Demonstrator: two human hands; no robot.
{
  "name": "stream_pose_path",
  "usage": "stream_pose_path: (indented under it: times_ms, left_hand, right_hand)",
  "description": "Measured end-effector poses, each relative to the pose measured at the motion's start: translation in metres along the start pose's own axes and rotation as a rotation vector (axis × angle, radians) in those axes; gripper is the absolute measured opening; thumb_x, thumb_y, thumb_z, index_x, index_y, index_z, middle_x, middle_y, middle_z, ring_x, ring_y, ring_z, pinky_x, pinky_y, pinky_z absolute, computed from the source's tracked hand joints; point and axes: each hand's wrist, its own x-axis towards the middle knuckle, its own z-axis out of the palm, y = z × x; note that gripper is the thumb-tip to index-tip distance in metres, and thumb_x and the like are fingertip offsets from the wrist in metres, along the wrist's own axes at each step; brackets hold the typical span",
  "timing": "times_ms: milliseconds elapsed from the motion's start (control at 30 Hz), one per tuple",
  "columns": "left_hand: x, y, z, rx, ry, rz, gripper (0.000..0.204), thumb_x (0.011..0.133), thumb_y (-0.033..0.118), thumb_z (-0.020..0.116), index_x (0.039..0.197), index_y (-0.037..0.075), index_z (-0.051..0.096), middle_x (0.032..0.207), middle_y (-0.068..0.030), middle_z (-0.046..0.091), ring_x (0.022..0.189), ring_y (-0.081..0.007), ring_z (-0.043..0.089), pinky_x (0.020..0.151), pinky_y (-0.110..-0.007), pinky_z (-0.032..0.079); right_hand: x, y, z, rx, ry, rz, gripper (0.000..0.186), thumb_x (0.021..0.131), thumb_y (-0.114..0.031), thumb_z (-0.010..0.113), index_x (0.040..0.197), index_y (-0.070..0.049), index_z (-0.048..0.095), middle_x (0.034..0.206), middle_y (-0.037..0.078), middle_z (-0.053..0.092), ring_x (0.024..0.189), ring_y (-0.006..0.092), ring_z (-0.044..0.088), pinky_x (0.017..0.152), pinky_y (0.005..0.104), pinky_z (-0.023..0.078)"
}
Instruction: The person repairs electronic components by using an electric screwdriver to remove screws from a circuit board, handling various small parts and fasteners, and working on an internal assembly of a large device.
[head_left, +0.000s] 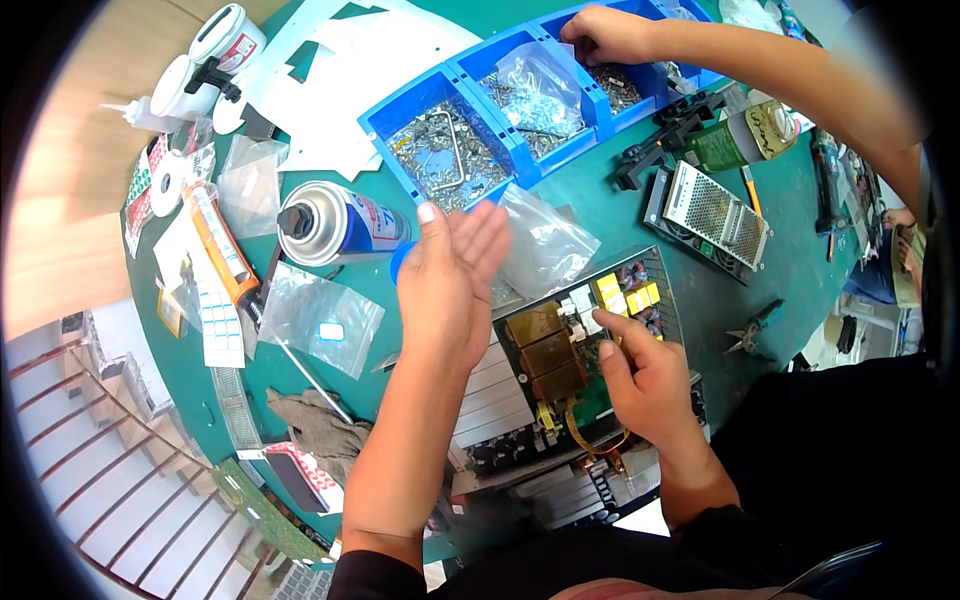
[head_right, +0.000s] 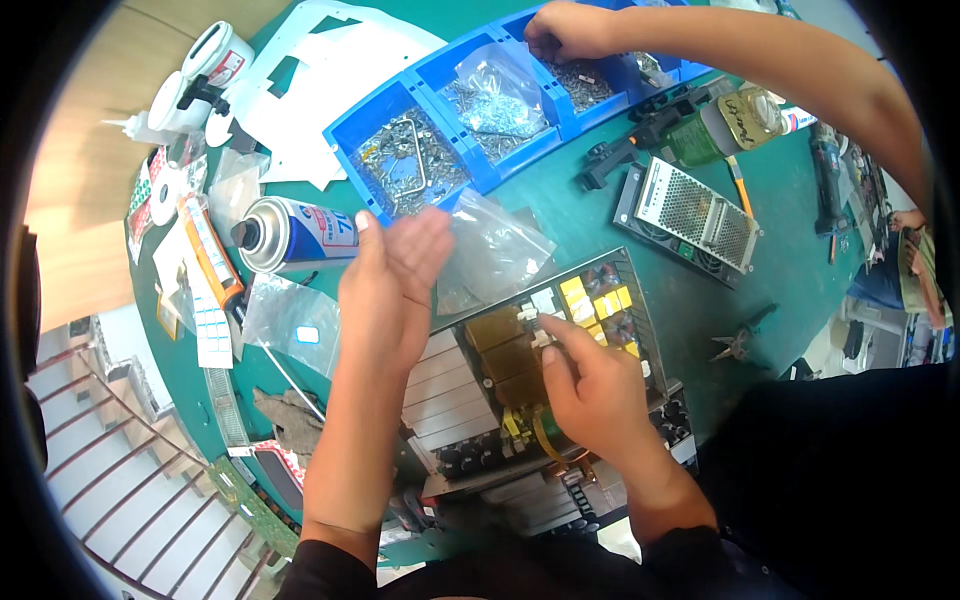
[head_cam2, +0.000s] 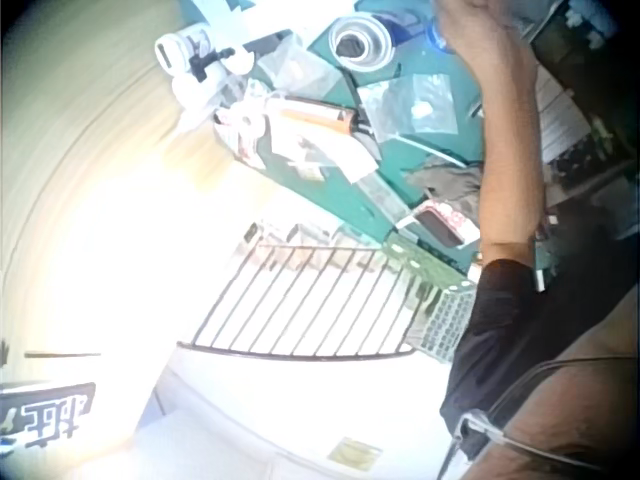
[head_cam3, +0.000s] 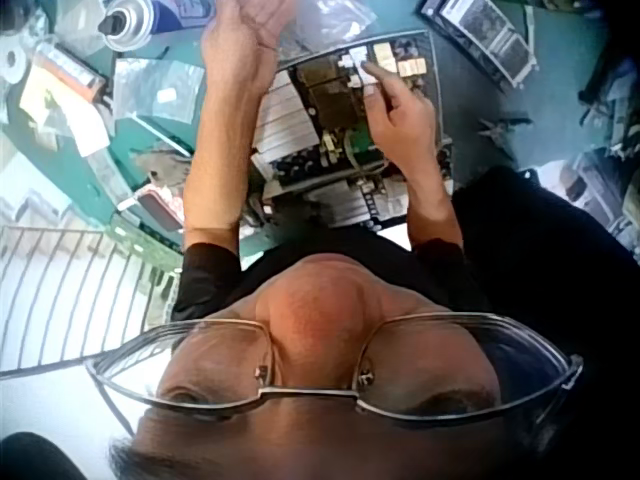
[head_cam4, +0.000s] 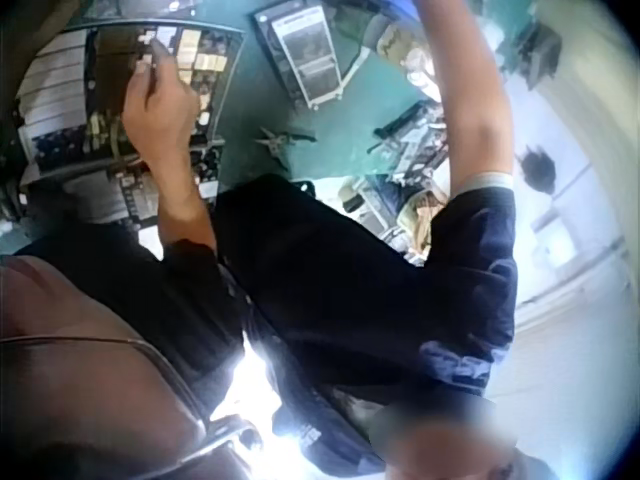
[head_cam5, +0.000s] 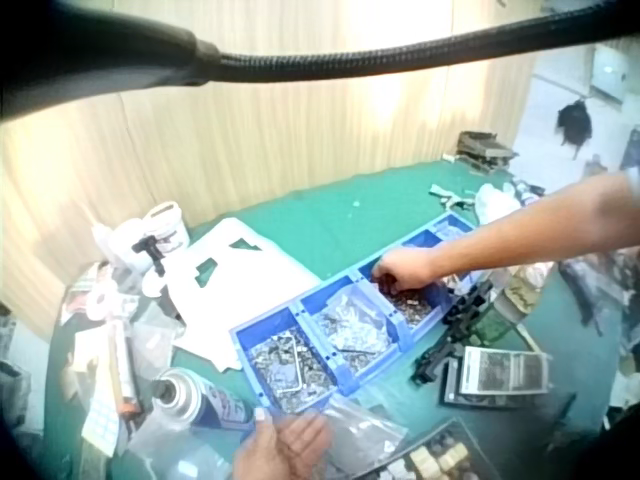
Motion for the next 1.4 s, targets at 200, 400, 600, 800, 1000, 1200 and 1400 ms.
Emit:
stream_pose_path:
  times_ms: [200,400,600,800,1000,1200,1400]
  left_hand:
    - [-0.052,-0.02,-0.016,0.051,-0.146,-0.214,0.056,0.105,0.039,0.032,0.13,-0.01,0.043,0.125,-0.0265,0.058,0.113,-0.0337,0.06,0.096,-0.042,0.049]
    - [-0.095,-0.031,-0.049,0.175,-0.124,-0.243,0.049,0.103,0.033,0.039,0.124,-0.009,0.05,0.116,-0.0267,0.062,0.103,-0.0333,0.065,0.088,-0.041,0.053]
    - [-0.132,-0.03,-0.074,0.182,-0.106,-0.225,0.041,0.101,0.025,0.046,0.12,-0.011,0.053,0.107,-0.0256,0.066,0.094,-0.0315,0.068,0.081,-0.039,0.056]
    - [-0.153,-0.031,-0.093,0.214,-0.102,-0.201,0.038,0.101,0.023,0.048,0.12,-0.009,0.054,0.105,-0.0239,0.067,0.091,-0.03,0.069,0.079,-0.037,0.057]
    - [-0.166,-0.034,-0.102,0.201,-0.098,-0.19,0.036,0.1,0.022,0.049,0.119,-0.008,0.056,0.103,-0.0225,0.068,0.09,-0.0281,0.069,0.078,-0.036,0.057]
    - [-0.181,-0.035,-0.107,0.207,-0.118,-0.181,0.034,0.1,0.021,0.048,0.119,-0.007,0.056,0.103,-0.0228,0.068,0.089,-0.0277,0.069,0.078,-0.035,0.057]
    - [-0.202,-0.034,-0.109,0.235,-0.161,-0.151,0.034,0.101,0.02,0.047,0.119,-0.007,0.056,0.103,-0.0227,0.068,0.089,-0.0275,0.069,0.079,-0.035,0.057]
  right_hand:
    - [-0.012,0.007,-0.007,0.02,0.009,-0.002,0.026,0.089,-0.007,0.06,0.114,-0.002,0.065,0.056,0.01,0.056,0.046,0.0158,0.054,0.049,0.0293,0.042]
    - [-0.024,0.007,-0.004,0.089,0.068,0.001,0.024,0.09,-0.009,0.06,0.113,-0.002,0.065,0.054,0.009,0.055,0.046,0.0133,0.052,0.048,0.029,0.042]
    - [-0.036,-0.002,-0.007,0.018,0.041,-0.009,0.026,0.091,-0.012,0.06,0.115,-0.004,0.065,0.05,0.008,0.05,0.041,0.0159,0.048,0.046,0.0307,0.04]
    - [-0.049,-0.008,-0.006,0.09,0.055,-0.04,0.025,0.093,-0.006,0.057,0.116,0.002,0.064,0.054,-0.001,0.047,0.051,0.003,0.04,0.048,0.0227,0.033]
    - [-0.06,-0.011,-0.007,0.035,0.077,-0.044,0.026,0.091,-0.012,0.059,0.114,-0.002,0.065,0.055,0.01,0.056,0.046,0.0193,0.055,0.049,0.0319,0.043]
    - [-0.075,-0.013,-0.008,0.045,0.106,-0.043,0.027,0.091,-0.011,0.058,0.115,-0.001,0.064,0.056,0.011,0.056,0.046,0.0178,0.054,0.049,0.0313,0.043]
    - [-0.093,0.003,0.0,0.397,0.2,-0.009,0.028,0.095,-0.011,0.055,0.118,0.001,0.064,0.062,-0.005,0.056,0.05,0.0022,0.043,0.047,0.0209,0.035]
